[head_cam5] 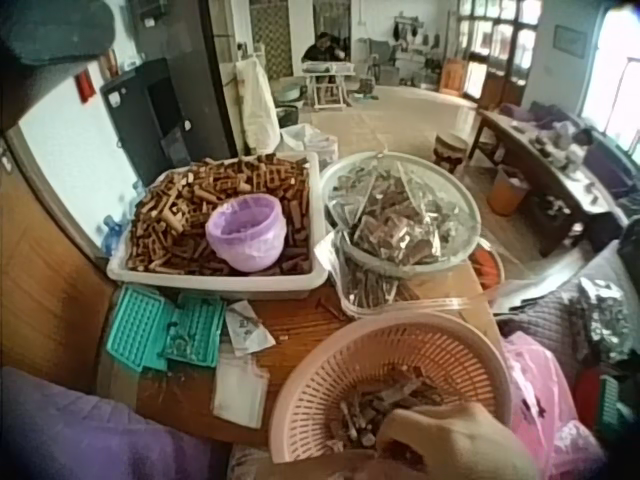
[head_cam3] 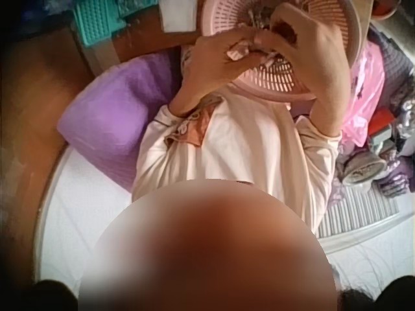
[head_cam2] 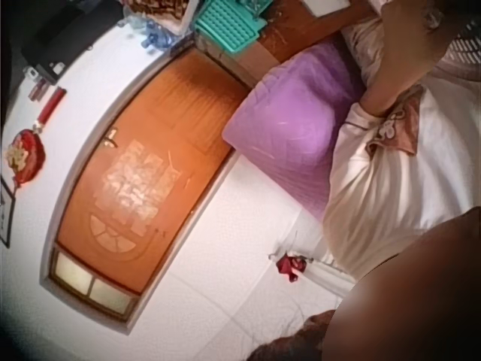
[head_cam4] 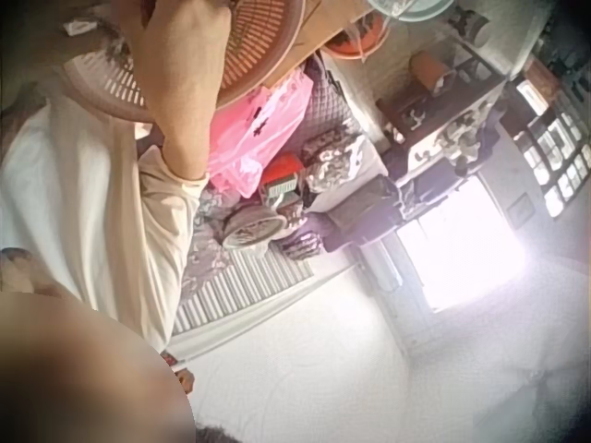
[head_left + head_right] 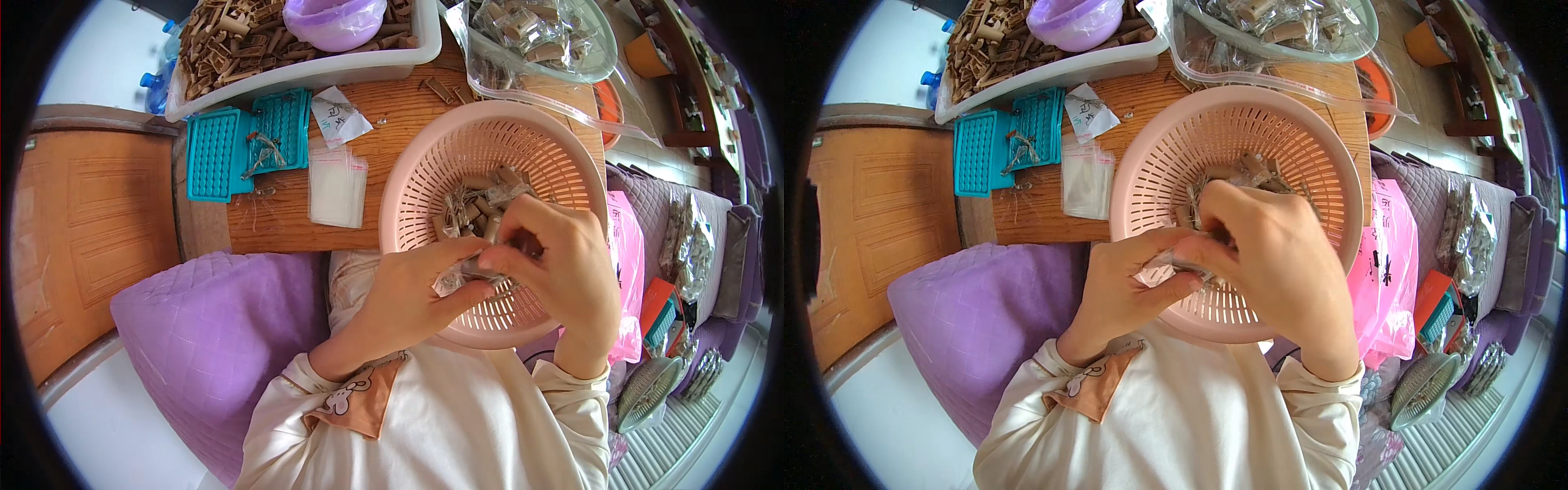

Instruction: The person packages small cylindrical objects into small plastic bags by hand.

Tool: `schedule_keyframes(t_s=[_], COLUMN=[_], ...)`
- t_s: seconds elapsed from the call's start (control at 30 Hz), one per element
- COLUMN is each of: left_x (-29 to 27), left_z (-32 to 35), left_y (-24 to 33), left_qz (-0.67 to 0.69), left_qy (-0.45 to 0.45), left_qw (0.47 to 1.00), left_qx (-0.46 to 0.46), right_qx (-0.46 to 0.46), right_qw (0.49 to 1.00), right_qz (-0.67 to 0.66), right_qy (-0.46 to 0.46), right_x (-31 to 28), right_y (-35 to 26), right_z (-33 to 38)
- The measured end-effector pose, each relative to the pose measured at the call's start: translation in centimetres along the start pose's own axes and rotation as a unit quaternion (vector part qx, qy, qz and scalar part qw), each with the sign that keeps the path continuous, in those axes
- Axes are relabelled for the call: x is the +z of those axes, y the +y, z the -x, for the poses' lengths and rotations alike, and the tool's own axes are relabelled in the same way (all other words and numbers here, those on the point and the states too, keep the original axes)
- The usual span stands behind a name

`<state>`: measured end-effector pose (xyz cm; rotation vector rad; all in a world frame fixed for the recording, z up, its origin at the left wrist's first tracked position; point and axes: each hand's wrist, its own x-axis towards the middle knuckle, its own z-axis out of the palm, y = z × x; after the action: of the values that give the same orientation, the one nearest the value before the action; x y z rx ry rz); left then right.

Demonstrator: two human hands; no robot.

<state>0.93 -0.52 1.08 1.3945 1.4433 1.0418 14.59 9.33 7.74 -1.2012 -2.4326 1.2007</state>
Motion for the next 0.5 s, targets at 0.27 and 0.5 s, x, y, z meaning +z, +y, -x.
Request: schedule_keyframes(t_s=[0.27, 0.5], left_x=[0.2, -0.4], left_z=[-0.1, -0.5], left_y=[-1.3, -1.5], left_qz=[0.309, 0.419], left_qy=[0.017, 0.055], left_qw=[0.946, 0.901], left_qx=[-0.094, -0.099], right_qx=[-0.138, -0.242], right_qw=[0.978, 0.958], right_qz=[-0.037, 0.062], right_qy=[0.154, 0.139], right_x=[2.4, 4.2], right_y=[1.3, 2.7], right_z=[0.1, 0.5])
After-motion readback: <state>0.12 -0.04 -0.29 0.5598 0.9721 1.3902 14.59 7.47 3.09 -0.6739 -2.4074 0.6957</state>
